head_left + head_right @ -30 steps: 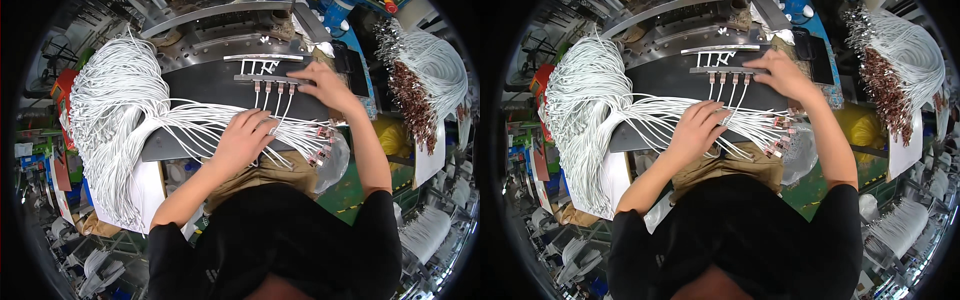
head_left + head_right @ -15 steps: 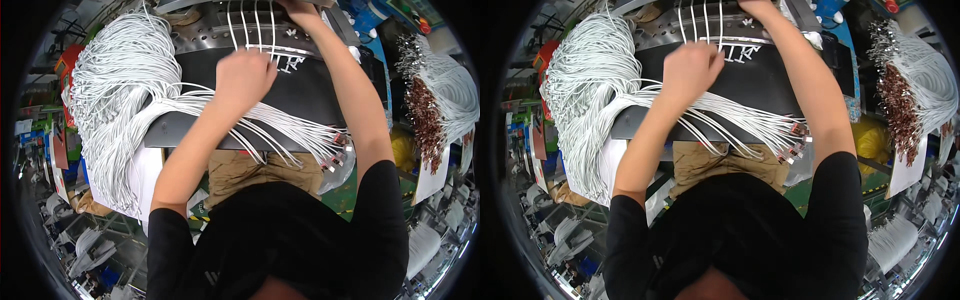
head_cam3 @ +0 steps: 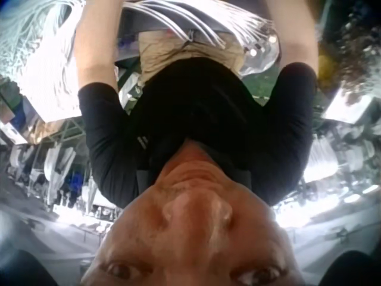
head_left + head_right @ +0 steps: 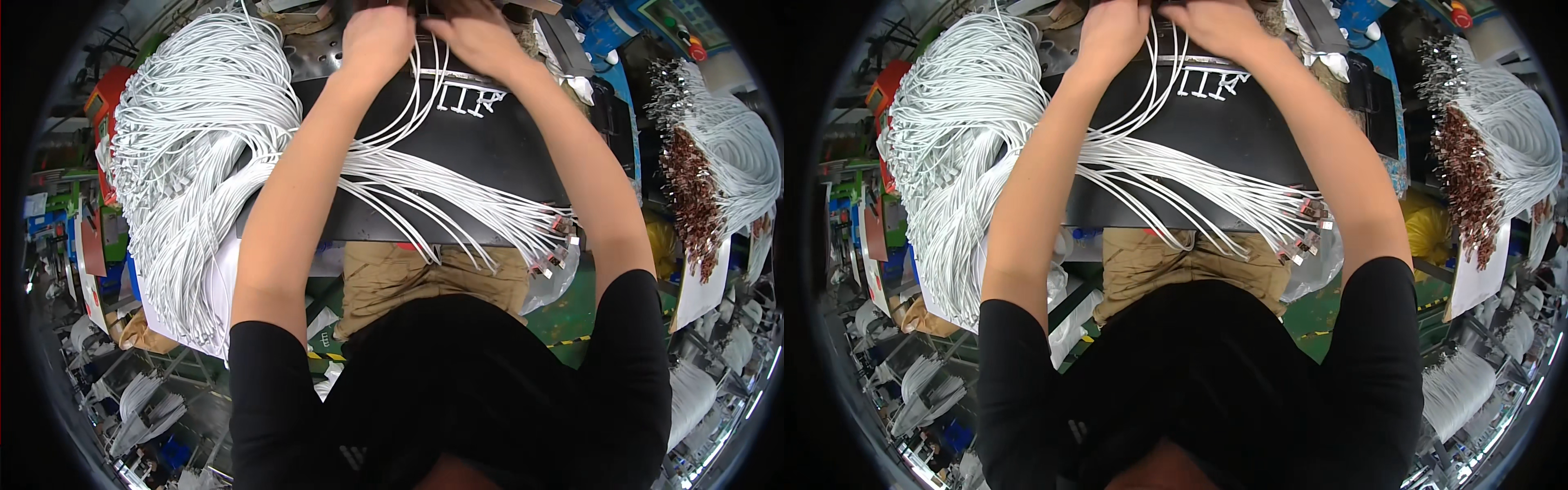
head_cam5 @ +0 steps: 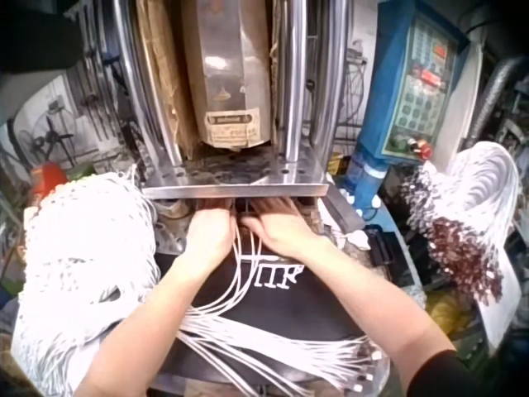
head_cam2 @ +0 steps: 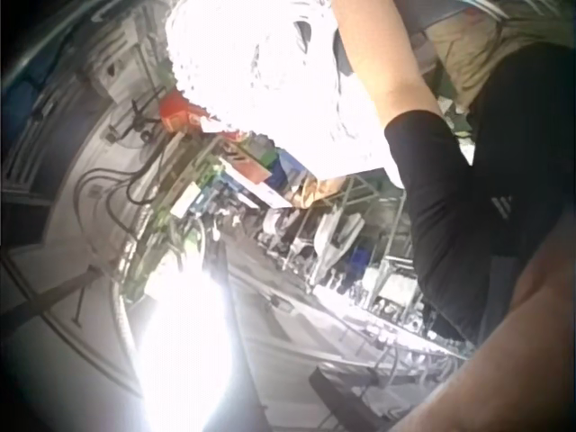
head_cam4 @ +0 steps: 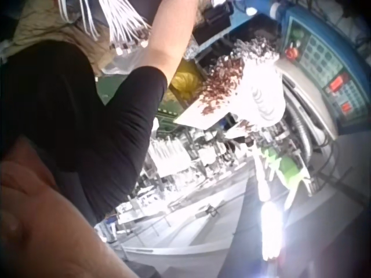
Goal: Organizing and assembling bundles of white electrical wires into a template at a manual assembly station.
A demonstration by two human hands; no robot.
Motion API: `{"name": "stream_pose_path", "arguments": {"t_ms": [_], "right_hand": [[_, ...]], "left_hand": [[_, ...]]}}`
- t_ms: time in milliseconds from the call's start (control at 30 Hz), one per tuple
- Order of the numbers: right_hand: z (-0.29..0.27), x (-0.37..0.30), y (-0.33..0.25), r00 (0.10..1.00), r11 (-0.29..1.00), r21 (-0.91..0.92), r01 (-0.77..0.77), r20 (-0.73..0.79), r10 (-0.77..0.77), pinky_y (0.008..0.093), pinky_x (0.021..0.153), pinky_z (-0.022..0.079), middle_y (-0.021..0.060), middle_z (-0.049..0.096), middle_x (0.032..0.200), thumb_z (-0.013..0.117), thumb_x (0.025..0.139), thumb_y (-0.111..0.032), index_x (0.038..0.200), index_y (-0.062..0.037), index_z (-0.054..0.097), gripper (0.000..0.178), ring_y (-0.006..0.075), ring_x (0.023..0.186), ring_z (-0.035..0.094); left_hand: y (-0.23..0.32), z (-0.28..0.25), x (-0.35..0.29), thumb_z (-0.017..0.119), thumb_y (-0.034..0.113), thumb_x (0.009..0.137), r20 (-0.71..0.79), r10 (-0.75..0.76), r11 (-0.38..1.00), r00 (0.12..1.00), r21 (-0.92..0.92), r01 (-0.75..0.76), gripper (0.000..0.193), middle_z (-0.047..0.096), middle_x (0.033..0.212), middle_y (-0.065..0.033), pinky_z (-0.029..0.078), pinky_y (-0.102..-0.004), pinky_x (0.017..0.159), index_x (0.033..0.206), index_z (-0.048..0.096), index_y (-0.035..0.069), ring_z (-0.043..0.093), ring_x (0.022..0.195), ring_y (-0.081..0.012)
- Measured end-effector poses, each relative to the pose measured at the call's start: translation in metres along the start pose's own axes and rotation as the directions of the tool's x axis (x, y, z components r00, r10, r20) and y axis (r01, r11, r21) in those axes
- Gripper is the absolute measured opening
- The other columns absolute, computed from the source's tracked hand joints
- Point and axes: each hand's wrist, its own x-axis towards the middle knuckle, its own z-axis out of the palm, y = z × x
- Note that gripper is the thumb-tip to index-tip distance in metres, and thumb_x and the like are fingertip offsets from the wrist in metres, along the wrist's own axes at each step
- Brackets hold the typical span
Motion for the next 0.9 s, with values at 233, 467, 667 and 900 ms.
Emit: {"name": "stream_pose_path", "arguments": {"t_ms": [233, 467, 667, 900], "right_hand": [[0.005, 0.000, -0.019, 0.989, 0.996, -0.084, 0.038, -0.143, -0.050, 0.0509, 0.107, 0.036, 0.0178, 0.067, 0.118, 0.052, 0.098, -0.039, 0.126, -0.0009, 0.062, 0.048, 0.0365, 0.116, 0.058], [0.019, -0.004, -0.014, 0.992, 0.944, -0.318, -0.088, -0.118, 0.053, 0.0427, 0.086, 0.051, 0.0169, 0.067, 0.105, 0.059, 0.098, -0.027, 0.115, -0.0027, 0.066, 0.031, 0.0362, 0.098, 0.064], [-0.069, -0.068, -0.013, 0.963, 0.934, 0.249, -0.257, -0.009, 0.268, 0.0352, 0.088, 0.052, 0.0178, 0.070, 0.106, 0.061, 0.099, -0.033, 0.125, -0.0057, 0.066, 0.038, 0.0284, 0.100, 0.068], [-0.161, -0.333, -0.043, 0.459, 0.574, 0.315, -0.756, -0.370, 0.808, 0.0288, 0.059, 0.040, 0.0019, 0.055, 0.073, 0.049, 0.102, -0.013, 0.076, -0.0006, 0.054, 0.030, 0.0118, 0.065, 0.047]], "left_hand": [[-0.017, 0.037, 0.005, 0.051, 0.019, 0.091, -0.328, 0.319, 0.901, 0.889, 0.395, -0.178, 0.046, 0.060, 0.132, -0.0247, 0.039, -0.0472, 0.110, 0.131, 0.058, -0.002, 0.055, 0.127, -0.0362], [-0.022, 0.042, 0.007, 0.051, 0.017, 0.089, -0.455, 0.383, 0.904, 0.804, 0.365, -0.225, 0.044, 0.064, 0.126, -0.0232, 0.040, -0.0481, 0.108, 0.127, 0.061, -0.002, 0.059, 0.120, -0.0359], [0.030, -0.038, -0.079, 0.062, 0.020, 0.092, -0.518, 0.321, 0.934, 0.793, 0.036, -0.354, 0.021, 0.067, 0.105, -0.0169, 0.054, -0.0418, 0.082, 0.095, 0.069, 0.001, 0.065, 0.094, -0.0347], [-0.029, -0.037, -0.342, 0.056, 0.030, 0.104, 0.753, -0.084, -0.188, 0.653, -0.655, 0.732, 0.035, 0.068, 0.079, -0.0110, 0.048, -0.0290, 0.056, 0.085, 0.062, 0.002, 0.065, 0.066, -0.0168]]}}
